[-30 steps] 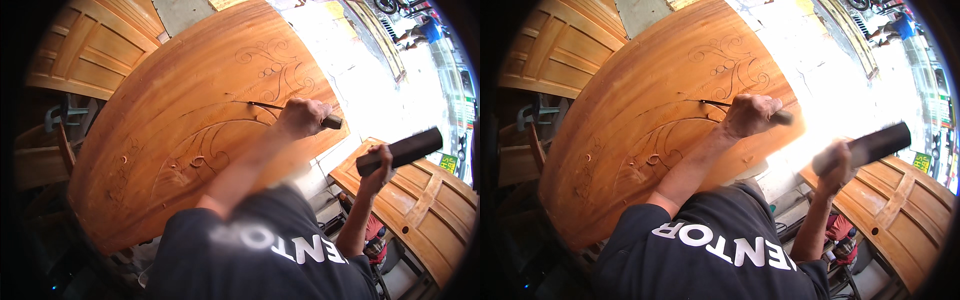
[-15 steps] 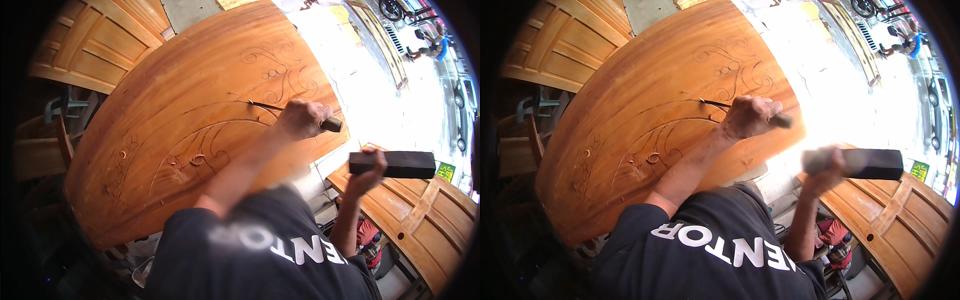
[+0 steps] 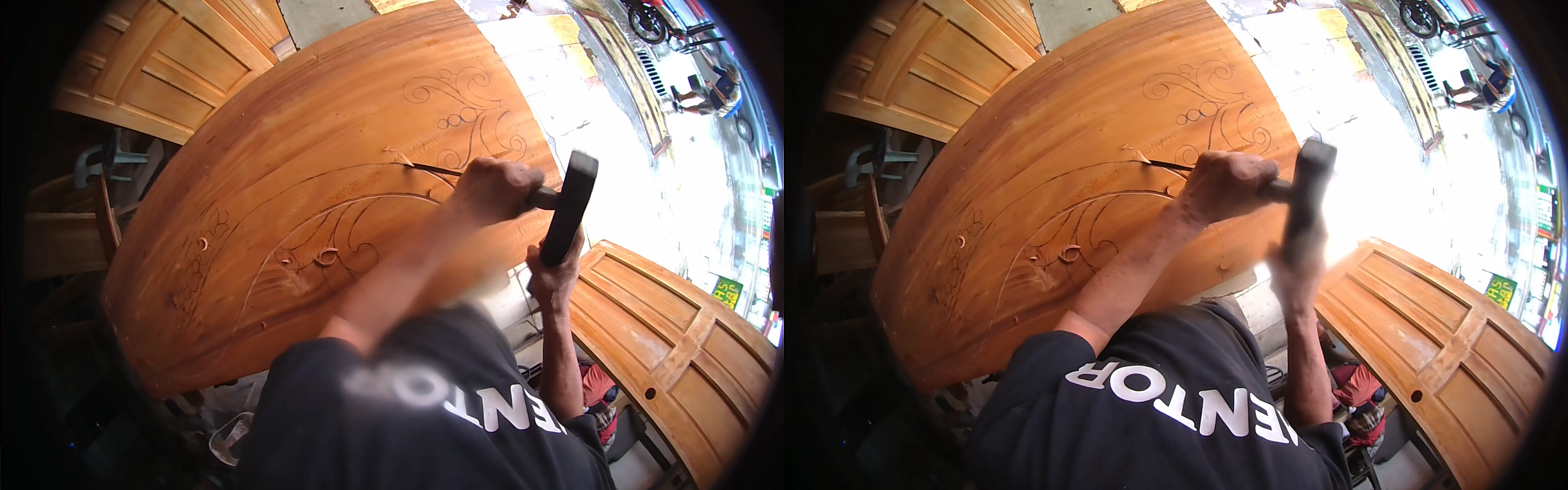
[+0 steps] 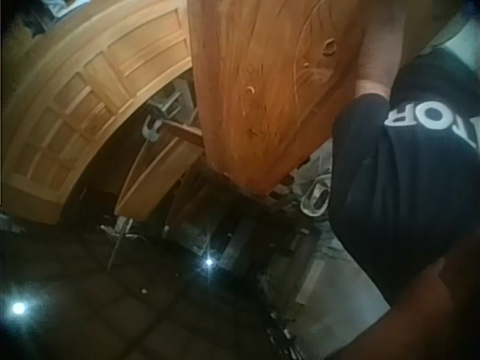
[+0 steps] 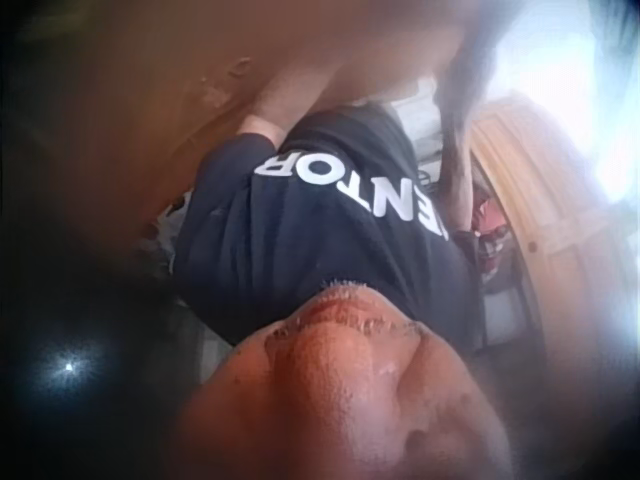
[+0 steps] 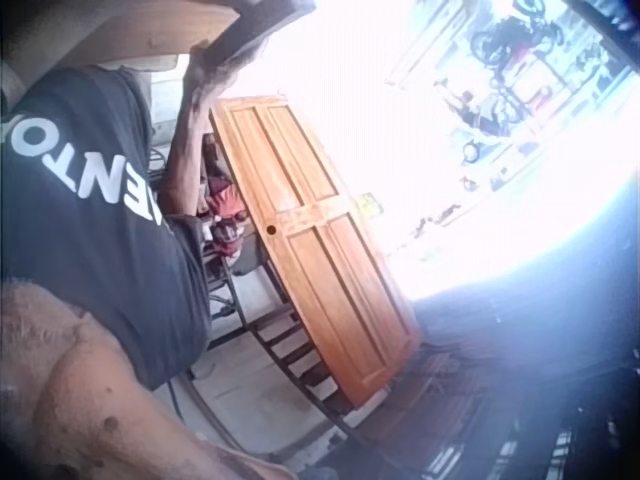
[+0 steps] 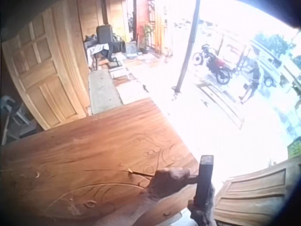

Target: The person carves a floral design into a large wooden board using a chisel and a mallet. They repeatedly strike the chisel to remove wood shavings and refine the pattern, occasionally brushing away debris.

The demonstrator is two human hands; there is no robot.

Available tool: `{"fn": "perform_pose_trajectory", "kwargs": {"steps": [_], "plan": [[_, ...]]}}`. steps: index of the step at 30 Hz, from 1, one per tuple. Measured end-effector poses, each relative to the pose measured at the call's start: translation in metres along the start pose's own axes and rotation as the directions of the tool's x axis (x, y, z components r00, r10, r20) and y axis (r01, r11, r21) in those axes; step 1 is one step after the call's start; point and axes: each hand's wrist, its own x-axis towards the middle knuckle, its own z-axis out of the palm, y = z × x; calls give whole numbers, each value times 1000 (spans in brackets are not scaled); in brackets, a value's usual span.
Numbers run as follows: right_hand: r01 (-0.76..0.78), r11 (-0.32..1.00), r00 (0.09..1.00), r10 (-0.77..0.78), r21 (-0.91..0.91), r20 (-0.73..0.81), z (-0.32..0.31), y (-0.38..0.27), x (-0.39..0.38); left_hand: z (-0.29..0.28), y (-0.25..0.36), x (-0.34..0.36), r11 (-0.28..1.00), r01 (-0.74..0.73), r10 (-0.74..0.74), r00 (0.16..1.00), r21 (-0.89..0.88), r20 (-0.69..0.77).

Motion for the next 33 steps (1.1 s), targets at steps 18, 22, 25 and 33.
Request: {"fn": "perform_pose_trajectory", "kwargs": {"steps": [18, 22, 25, 33], "plan": [[-5, 984, 1000, 7, 179, -11, -44, 19, 38, -6, -10, -4, 998, 68, -69, 995, 15, 70], [-65, 723, 940, 275, 688, -201, -50, -22, 42, -11, -5, 1, 997, 69, -69, 998, -35, -10], [-27, 993, 999, 31, 118, -37, 2, -3, 17, -16, -8, 3, 994, 96, -91, 992, -59, 85], [-41, 847, 971, 158, 530, -178, -57, -17, 45, -8, -13, -6, 1000, 13, -13, 998, 5, -58]]}}
